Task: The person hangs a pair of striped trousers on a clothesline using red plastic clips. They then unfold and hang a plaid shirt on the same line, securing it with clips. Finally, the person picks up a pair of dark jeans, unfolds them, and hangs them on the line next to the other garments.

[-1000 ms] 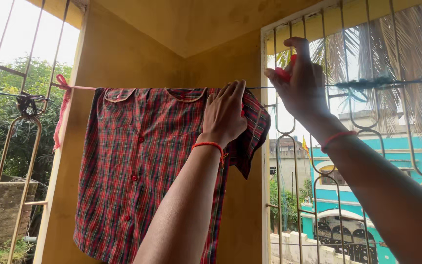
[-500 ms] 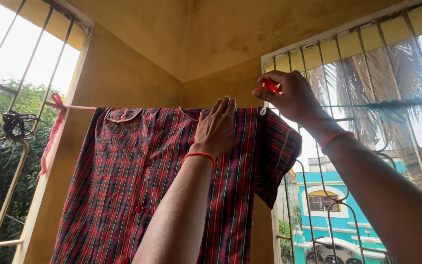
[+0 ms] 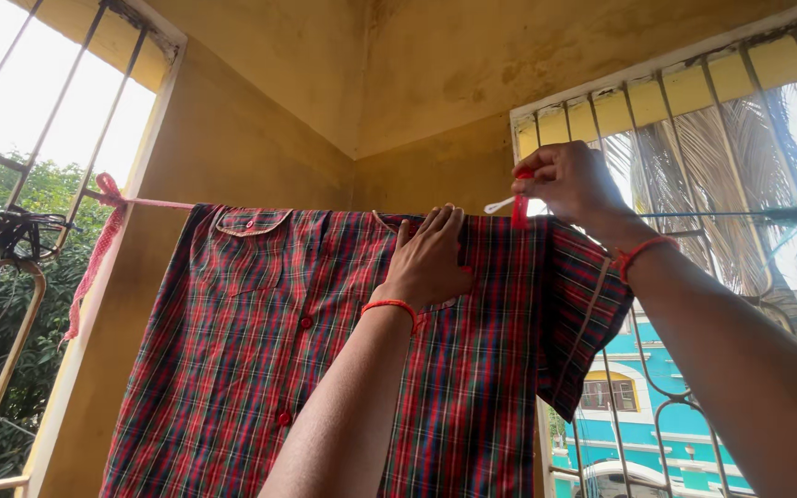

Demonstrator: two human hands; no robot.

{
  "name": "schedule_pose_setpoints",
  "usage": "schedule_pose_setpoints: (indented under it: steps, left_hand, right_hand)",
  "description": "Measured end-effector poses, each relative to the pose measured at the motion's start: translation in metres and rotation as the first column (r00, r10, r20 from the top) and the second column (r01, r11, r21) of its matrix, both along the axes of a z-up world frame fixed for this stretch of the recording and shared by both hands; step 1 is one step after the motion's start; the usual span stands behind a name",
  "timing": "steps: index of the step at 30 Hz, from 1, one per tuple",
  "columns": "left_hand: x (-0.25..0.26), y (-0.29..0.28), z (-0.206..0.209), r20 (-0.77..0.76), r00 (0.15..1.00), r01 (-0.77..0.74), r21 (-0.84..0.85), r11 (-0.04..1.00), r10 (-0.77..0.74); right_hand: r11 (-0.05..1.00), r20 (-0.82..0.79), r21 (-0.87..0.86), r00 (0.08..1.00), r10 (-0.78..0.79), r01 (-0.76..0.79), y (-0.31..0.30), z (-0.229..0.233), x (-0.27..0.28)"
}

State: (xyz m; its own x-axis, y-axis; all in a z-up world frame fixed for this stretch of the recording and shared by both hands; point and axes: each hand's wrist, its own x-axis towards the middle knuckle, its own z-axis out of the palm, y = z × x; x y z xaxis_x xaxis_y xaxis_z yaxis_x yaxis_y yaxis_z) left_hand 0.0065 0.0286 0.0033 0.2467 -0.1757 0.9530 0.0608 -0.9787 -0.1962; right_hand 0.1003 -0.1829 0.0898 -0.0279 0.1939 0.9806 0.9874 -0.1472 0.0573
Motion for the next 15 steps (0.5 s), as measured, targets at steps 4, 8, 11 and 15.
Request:
schedule_pose_setpoints:
  steps: [4,8,11,15]
  left_hand:
    - [-0.020,0.012,-0.008,-0.056,0.996,0.064,-0.012,0.998,-0.064]
    - [-0.025,0.028,-0.018,0.048,0.986,0.153,0.074,0.985,-0.157]
    - [-0.018,0.039,-0.012,0.097,0.978,0.173,0.110,0.979,-0.184]
    - [-0.006,0.056,-0.012,0.116,0.964,0.219,0.163,0.962,-0.239]
  right_hand:
    - [1.000,0.110,0.025,0.994,0.014,-0.016,0.006,-0.003,0.003]
    - [0.992,0.189,0.124,0.980,-0.063,0.039,0.009,-0.012,-0.020]
    - [0.991,0.178,0.125,0.984,0.018,-0.041,-0.001,-0.004,-0.033]
    - [0.961,0.117,0.096,0.956,-0.270,0.259,0.021,0.003,-0.015]
